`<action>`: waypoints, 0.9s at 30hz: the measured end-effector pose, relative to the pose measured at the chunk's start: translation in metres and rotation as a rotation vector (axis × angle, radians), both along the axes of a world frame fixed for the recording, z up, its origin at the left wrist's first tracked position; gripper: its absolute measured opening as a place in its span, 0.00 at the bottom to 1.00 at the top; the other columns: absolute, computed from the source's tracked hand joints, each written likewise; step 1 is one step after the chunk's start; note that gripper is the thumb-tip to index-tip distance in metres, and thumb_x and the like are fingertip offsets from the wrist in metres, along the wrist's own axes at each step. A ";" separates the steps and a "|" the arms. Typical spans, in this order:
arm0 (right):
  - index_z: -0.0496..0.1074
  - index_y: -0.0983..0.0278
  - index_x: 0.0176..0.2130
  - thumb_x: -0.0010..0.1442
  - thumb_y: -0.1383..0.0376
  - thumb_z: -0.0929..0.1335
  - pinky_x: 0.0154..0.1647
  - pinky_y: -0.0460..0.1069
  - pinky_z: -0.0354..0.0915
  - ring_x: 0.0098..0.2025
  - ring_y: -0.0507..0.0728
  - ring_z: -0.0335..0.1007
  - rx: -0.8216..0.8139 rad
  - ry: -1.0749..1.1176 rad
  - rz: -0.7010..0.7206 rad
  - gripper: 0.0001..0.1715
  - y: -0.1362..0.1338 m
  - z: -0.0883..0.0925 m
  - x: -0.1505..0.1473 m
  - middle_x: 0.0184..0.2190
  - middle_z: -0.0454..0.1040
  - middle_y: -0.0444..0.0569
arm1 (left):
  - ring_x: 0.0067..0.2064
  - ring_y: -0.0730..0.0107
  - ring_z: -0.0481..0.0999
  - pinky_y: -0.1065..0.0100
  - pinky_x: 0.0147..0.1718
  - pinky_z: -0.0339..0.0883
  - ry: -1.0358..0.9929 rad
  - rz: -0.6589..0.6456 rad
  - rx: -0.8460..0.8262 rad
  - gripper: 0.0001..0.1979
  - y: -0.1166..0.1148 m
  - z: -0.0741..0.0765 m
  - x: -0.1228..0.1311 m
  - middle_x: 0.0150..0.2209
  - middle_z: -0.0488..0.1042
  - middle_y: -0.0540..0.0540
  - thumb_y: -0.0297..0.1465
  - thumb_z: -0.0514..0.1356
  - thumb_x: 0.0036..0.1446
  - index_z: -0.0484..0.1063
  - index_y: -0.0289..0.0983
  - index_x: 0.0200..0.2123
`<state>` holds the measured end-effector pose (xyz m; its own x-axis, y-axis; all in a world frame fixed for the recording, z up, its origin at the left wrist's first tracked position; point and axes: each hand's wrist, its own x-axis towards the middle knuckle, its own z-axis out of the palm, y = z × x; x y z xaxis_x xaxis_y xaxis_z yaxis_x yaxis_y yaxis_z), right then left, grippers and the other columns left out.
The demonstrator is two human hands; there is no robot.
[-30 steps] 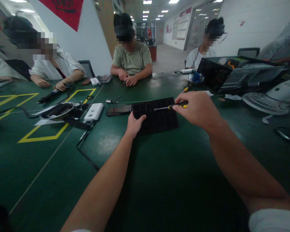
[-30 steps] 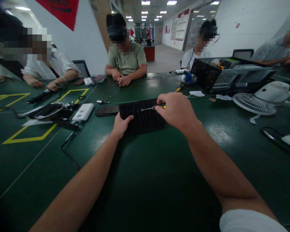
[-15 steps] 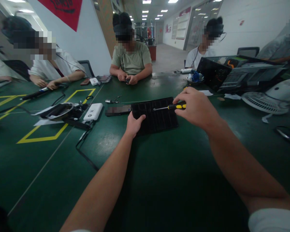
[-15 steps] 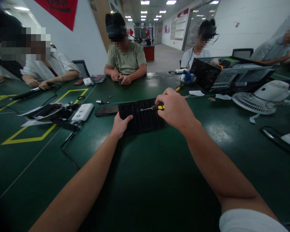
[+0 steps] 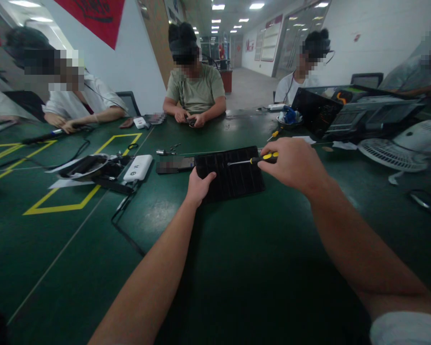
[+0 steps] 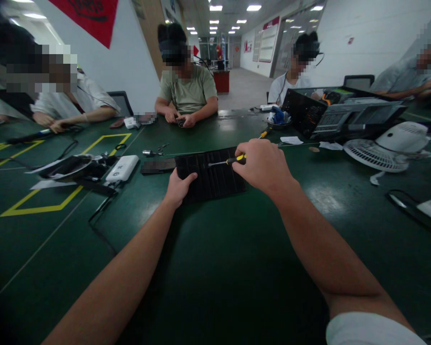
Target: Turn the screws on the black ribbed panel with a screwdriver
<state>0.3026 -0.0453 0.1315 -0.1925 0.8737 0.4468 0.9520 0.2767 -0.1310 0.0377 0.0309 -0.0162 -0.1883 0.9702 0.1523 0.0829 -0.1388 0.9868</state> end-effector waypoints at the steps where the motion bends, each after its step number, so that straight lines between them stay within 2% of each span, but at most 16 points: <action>1: 0.87 0.60 0.44 0.62 0.57 0.74 0.43 0.62 0.70 0.44 0.69 0.79 -0.008 -0.004 -0.012 0.14 -0.001 0.001 -0.001 0.43 0.85 0.58 | 0.54 0.50 0.85 0.44 0.63 0.75 -0.003 0.002 0.000 0.20 0.000 -0.001 0.000 0.50 0.85 0.40 0.27 0.73 0.53 0.76 0.38 0.49; 9: 0.86 0.59 0.43 0.64 0.52 0.74 0.38 0.59 0.67 0.38 0.68 0.79 -0.028 -0.021 -0.093 0.15 -0.003 0.002 -0.002 0.35 0.84 0.56 | 0.54 0.51 0.85 0.45 0.63 0.76 -0.003 -0.002 0.001 0.20 0.001 -0.001 -0.001 0.51 0.85 0.40 0.27 0.72 0.53 0.76 0.39 0.49; 27: 0.85 0.58 0.44 0.67 0.54 0.72 0.40 0.59 0.68 0.39 0.67 0.78 -0.052 0.006 -0.079 0.14 0.001 0.000 0.004 0.36 0.84 0.55 | 0.55 0.50 0.84 0.45 0.63 0.75 0.018 0.006 0.017 0.19 -0.003 0.005 0.002 0.50 0.84 0.39 0.27 0.72 0.53 0.76 0.38 0.48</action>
<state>0.3065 -0.0446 0.1319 -0.1199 0.9079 0.4017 0.9697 0.1939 -0.1486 0.0394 0.0283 -0.0115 -0.1915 0.9663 0.1720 0.1015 -0.1548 0.9827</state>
